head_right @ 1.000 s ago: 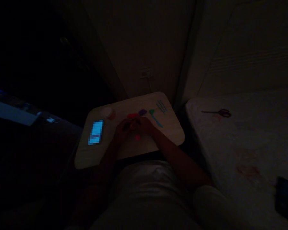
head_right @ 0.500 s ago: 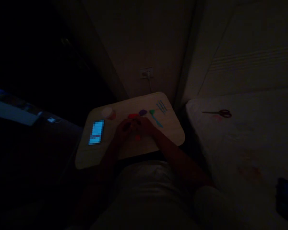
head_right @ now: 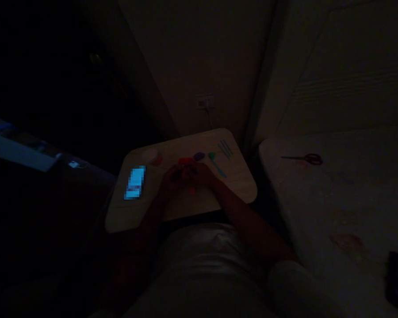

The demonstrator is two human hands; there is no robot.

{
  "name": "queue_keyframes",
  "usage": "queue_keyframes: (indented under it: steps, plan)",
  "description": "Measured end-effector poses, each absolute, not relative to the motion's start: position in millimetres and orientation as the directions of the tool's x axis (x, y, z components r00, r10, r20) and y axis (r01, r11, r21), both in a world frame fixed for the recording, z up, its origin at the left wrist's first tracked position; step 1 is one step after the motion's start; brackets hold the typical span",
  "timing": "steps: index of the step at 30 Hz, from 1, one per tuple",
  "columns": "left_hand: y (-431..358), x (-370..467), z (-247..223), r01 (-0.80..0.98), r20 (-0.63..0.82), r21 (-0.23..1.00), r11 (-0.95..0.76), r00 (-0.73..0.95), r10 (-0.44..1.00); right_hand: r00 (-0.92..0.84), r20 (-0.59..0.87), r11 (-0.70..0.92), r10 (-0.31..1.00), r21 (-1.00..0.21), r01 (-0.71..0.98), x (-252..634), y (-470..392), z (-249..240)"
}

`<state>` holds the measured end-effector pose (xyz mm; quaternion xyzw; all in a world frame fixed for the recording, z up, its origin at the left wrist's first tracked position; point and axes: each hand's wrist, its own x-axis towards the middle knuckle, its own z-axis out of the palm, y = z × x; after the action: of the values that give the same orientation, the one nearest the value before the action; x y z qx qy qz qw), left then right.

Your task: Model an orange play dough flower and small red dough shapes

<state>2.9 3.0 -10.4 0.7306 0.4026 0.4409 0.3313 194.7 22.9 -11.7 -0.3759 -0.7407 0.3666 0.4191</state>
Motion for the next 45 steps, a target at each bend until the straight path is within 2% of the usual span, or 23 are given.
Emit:
queue_keyframes:
  steps: [45]
  plan:
    - [1.8,2.9,-11.3,0.284,0.356,0.858,-0.429,0.275,0.893,-0.368,0.327,0.441,0.870,-0.850,0.287,194.7,24.5,-14.4]
